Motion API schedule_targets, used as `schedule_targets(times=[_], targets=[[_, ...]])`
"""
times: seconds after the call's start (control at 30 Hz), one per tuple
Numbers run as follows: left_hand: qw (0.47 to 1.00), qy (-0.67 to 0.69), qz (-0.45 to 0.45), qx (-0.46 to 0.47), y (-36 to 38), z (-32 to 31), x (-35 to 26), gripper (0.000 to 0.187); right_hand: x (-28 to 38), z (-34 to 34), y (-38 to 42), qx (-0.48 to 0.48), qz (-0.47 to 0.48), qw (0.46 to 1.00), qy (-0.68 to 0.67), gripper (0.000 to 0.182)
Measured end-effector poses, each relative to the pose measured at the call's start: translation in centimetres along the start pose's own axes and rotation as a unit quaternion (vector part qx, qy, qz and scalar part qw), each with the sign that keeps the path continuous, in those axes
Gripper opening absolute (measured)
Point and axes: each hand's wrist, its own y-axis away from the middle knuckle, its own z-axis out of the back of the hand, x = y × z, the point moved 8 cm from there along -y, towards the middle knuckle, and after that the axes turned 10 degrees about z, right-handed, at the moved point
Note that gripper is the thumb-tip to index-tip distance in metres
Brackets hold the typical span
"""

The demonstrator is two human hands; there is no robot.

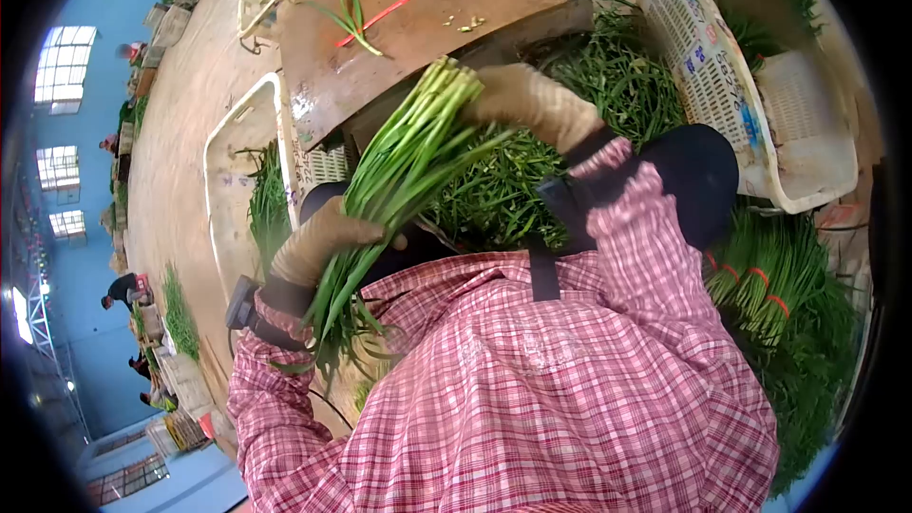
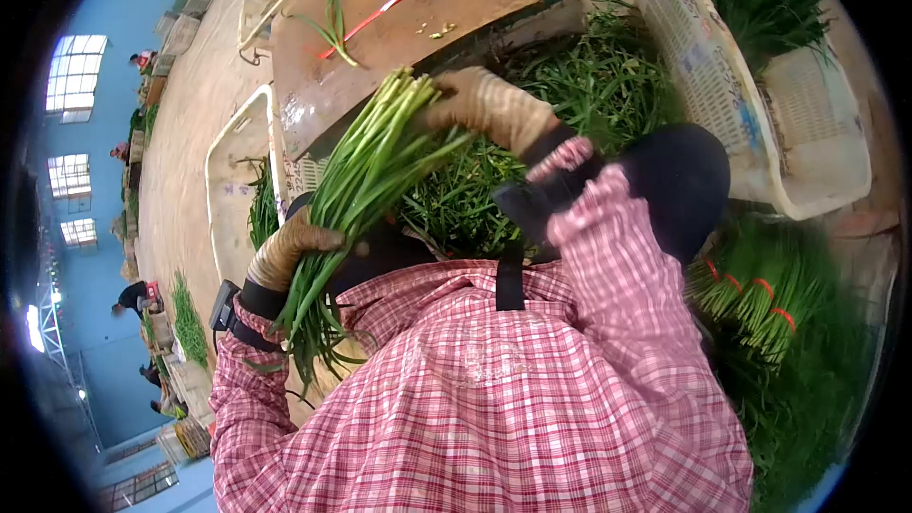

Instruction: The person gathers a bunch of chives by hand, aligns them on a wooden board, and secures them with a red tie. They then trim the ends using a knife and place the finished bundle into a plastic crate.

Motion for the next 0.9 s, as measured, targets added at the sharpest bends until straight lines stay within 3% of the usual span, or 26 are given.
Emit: schedule_targets(times=[0.03, 0.07, 0.13, 0.17, 0.23, 0.27, 0.3, 0.33, 0.37, 0.43, 0.5, 0.63, 0.7, 0.73, 0.77, 0.83, 0.87, 0.9], targets=[[0.999, -0.035, 0.001, 0.017, -0.3, -0.3, -0.1, 0.062, -1.2, -1.1, -0.6, 0.072, 0.031, 0.997, 0.012, 0.036], [0.999, -0.041, 0.017, 0.022, -0.4, -0.6, -0.1, 0.063, -1.1, -0.9, -0.3, 0.07, 0.029, 0.997, 0.014, 0.036], [0.998, -0.043, 0.017, 0.038, -1.0, 0.0, 0.5, 0.063, -0.9, -1.0, 0.6, 0.02, 0.023, 0.984, -0.173, 0.028], [0.998, -0.045, 0.016, 0.051, -1.1, 0.0, 0.5, 0.063, -0.9, -1.2, 0.9, 0.021, 0.023, 0.984, -0.174, 0.028], [0.999, -0.024, 0.016, 0.043, -0.9, 0.0, 0.7, 0.063, -2.2, 0.1, 1.8, -0.115, -0.018, 0.916, -0.385, 0.022], [0.999, 0.0, 0.012, 0.035, -0.7, 0.1, 0.6, 0.064, -1.3, 3.3, 2.1, -0.159, 0.137, 0.968, -0.138, 0.018], [0.999, -0.001, 0.012, 0.033, -0.5, 0.4, 0.7, 0.064, 0.0, 5.2, 2.8, -0.189, 0.281, 0.933, 0.12, 0.013], [1.0, 0.003, 0.013, 0.028, -0.4, 0.7, 1.1, 0.06, -2.9, 7.3, 1.8, -0.189, 0.027, 0.968, 0.164, 0.015], [1.0, 0.009, 0.014, 0.023, -0.2, 0.9, 1.2, 0.057, -5.2, 9.0, 2.9, -0.176, -0.229, 0.936, 0.201, 0.016], [1.0, -0.02, 0.023, 0.006, -0.3, 1.2, 1.1, 0.051, 0.6, 8.6, 4.0, -0.29, 0.055, 0.878, 0.377, 0.02], [0.998, -0.049, 0.036, -0.007, -0.4, 0.9, 0.6, 0.044, 3.9, 4.5, 2.8, -0.224, 0.129, 0.938, 0.229, 0.024], [0.991, -0.114, 0.033, -0.057, -0.4, 0.2, -0.5, 0.031, 2.9, 0.9, 1.5, -0.145, 0.1, 0.944, 0.28, 0.018], [0.964, -0.242, 0.053, -0.094, -0.3, 1.1, -0.5, 0.041, 1.4, 5.2, 2.0, -0.268, 0.061, 0.9, 0.338, 0.012], [0.965, -0.238, 0.052, -0.098, 0.0, 1.3, -0.2, 0.041, 1.8, 6.3, 3.3, -0.258, 0.032, 0.84, 0.477, 0.011], [0.971, -0.208, 0.046, -0.104, 0.1, 1.6, -0.1, 0.042, 2.8, 6.9, 3.6, -0.289, 0.066, 0.853, 0.43, 0.018], [0.978, -0.177, 0.038, -0.108, 0.0, 1.7, -0.3, 0.043, 3.9, 4.8, 3.1, -0.263, 0.128, 0.902, 0.317, 0.024], [0.97, -0.209, 0.033, -0.117, -0.1, 1.5, -0.9, 0.043, 5.7, 2.7, 2.7, -0.204, 0.079, 0.916, 0.337, 0.028], [0.962, -0.242, 0.025, -0.127, -0.2, 1.3, -1.7, 0.043, 7.7, 1.1, 3.0, -0.228, 0.148, 0.86, 0.432, 0.024]])
